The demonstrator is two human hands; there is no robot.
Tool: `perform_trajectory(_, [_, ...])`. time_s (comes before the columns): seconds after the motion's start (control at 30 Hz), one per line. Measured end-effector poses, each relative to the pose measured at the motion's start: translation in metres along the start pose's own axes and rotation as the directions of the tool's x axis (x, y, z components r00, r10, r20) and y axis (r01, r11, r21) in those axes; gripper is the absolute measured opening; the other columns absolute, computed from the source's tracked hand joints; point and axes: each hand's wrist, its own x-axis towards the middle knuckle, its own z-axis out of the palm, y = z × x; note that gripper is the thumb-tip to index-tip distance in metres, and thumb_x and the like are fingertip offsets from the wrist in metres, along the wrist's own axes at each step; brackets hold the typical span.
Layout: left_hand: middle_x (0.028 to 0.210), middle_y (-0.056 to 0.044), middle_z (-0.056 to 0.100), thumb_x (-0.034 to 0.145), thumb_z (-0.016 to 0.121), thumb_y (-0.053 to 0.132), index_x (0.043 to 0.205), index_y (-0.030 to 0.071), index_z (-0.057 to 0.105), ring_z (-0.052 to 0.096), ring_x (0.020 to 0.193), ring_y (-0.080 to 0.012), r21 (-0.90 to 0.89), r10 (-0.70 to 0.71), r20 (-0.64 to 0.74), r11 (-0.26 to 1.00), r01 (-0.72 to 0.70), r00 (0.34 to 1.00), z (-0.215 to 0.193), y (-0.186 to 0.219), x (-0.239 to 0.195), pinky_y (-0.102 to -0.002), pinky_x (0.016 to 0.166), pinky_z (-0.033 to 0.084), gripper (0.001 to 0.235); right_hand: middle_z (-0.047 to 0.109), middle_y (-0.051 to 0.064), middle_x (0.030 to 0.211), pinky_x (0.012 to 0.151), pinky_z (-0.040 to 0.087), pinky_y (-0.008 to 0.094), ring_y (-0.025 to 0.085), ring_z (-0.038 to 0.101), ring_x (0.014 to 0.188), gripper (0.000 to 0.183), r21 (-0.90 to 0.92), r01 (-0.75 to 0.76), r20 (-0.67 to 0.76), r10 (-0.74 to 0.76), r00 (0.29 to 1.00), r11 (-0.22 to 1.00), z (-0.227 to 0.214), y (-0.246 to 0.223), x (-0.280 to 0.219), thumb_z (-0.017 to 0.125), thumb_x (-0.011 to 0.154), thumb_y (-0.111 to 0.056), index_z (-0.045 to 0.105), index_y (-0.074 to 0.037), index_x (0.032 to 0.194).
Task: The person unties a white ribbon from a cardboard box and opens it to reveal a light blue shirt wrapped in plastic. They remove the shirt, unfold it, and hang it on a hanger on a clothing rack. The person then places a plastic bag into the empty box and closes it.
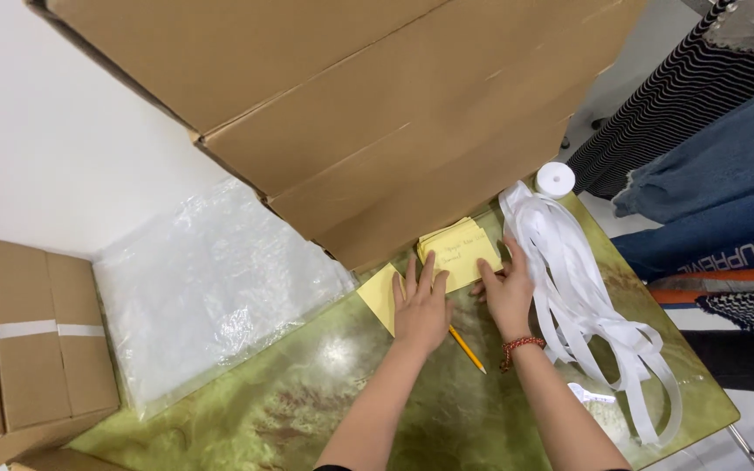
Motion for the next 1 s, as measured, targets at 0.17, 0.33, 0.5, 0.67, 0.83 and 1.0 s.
perform_trajectory(0.17, [0.18, -0.01, 0.007, 0.108, 0.056, 0.03, 0.151, 0.018, 0.037, -0.004, 0.164, -0.0412, 0.087, -0.068, 0.119, 0.995, 0.058, 0.991, 0.004, -0.004, 0.013, -0.069, 0.126, -0.004, 0.049, 0.068, 0.017, 0.092, 0.077, 0.061, 0.047, 0.038, 0.074, 0.086, 0.062, -0.516, 0.169, 0.167, -0.095, 0.981, 0.84, 0.001, 0.019, 0.021, 0.061, 0.105, -0.034, 0.043, -0.034, 0.164])
perform_trajectory(0.33, [0.181, -0.006, 0.003, 0.11, 0.051, 0.035, 0.155, 0.024, 0.029, -0.006, 0.165, -0.0386, 0.144, -0.136, 0.204, 0.984, 0.108, 0.97, -0.005, 0.002, 0.012, -0.067, 0.128, -0.005, 0.051, 0.07, 0.027, 0.104, 0.09, 0.057, 0.059, 0.051, 0.071, 0.105, 0.06, -0.643, 0.296, 0.226, -0.194, 0.955, 0.707, 0.005, 0.06, 0.054, 0.065, 0.102, -0.038, 0.054, -0.029, 0.161])
perform_trajectory(0.5, [0.181, -0.005, 0.01, 0.108, 0.053, 0.044, 0.162, 0.026, 0.029, -0.006, 0.166, -0.0362, 0.155, -0.066, 0.204, 0.987, 0.034, 0.977, 0.001, -0.011, -0.003, -0.065, 0.129, -0.001, 0.061, 0.073, 0.016, 0.059, 0.065, 0.061, 0.041, 0.032, 0.074, 0.052, 0.085, -0.44, 0.053, 0.156, 0.018, 0.988, 0.896, -0.002, 0.016, 0.029, 0.065, 0.099, -0.034, 0.027, -0.013, 0.172])
perform_trajectory(0.67, [0.175, -0.014, 0.027, 0.107, 0.057, 0.041, 0.163, 0.024, 0.037, 0.006, 0.164, -0.0404, 0.016, -0.073, 0.045, 0.997, 0.073, 0.996, -0.054, -0.048, -0.073, -0.063, 0.128, 0.015, 0.061, 0.051, 0.028, 0.145, 0.095, 0.056, 0.056, 0.048, 0.071, 0.104, 0.094, -0.448, 0.162, 0.046, -0.159, 0.986, 0.879, 0.002, 0.042, 0.006, 0.078, 0.091, -0.028, 0.029, -0.018, 0.172])
perform_trajectory(0.83, [0.171, -0.017, 0.031, 0.107, 0.06, 0.034, 0.155, 0.019, 0.052, 0.018, 0.161, -0.0445, -0.007, -0.29, -0.226, 0.955, 0.296, 0.93, -0.076, -0.134, -0.188, -0.065, 0.121, 0.033, 0.051, 0.027, 0.028, 0.154, 0.081, 0.062, 0.047, 0.035, 0.071, 0.08, 0.096, -0.328, 0.299, -0.008, -0.319, 0.948, 0.896, 0.012, 0.055, -0.032, 0.086, 0.084, -0.006, 0.038, -0.011, 0.168])
perform_trajectory(1.0, [0.171, -0.021, 0.032, 0.102, 0.062, 0.028, 0.139, 0.018, 0.063, 0.022, 0.162, -0.0438, -0.09, -0.467, -0.597, 0.847, 0.524, 0.652, -0.081, -0.214, -0.328, -0.068, 0.119, 0.033, 0.038, 0.001, 0.02, 0.171, 0.107, 0.046, 0.049, 0.036, 0.054, 0.106, 0.079, -0.346, 0.401, -0.037, -0.44, 0.897, 0.848, 0.03, 0.056, -0.075, 0.078, 0.092, -0.003, 0.045, -0.003, 0.163])
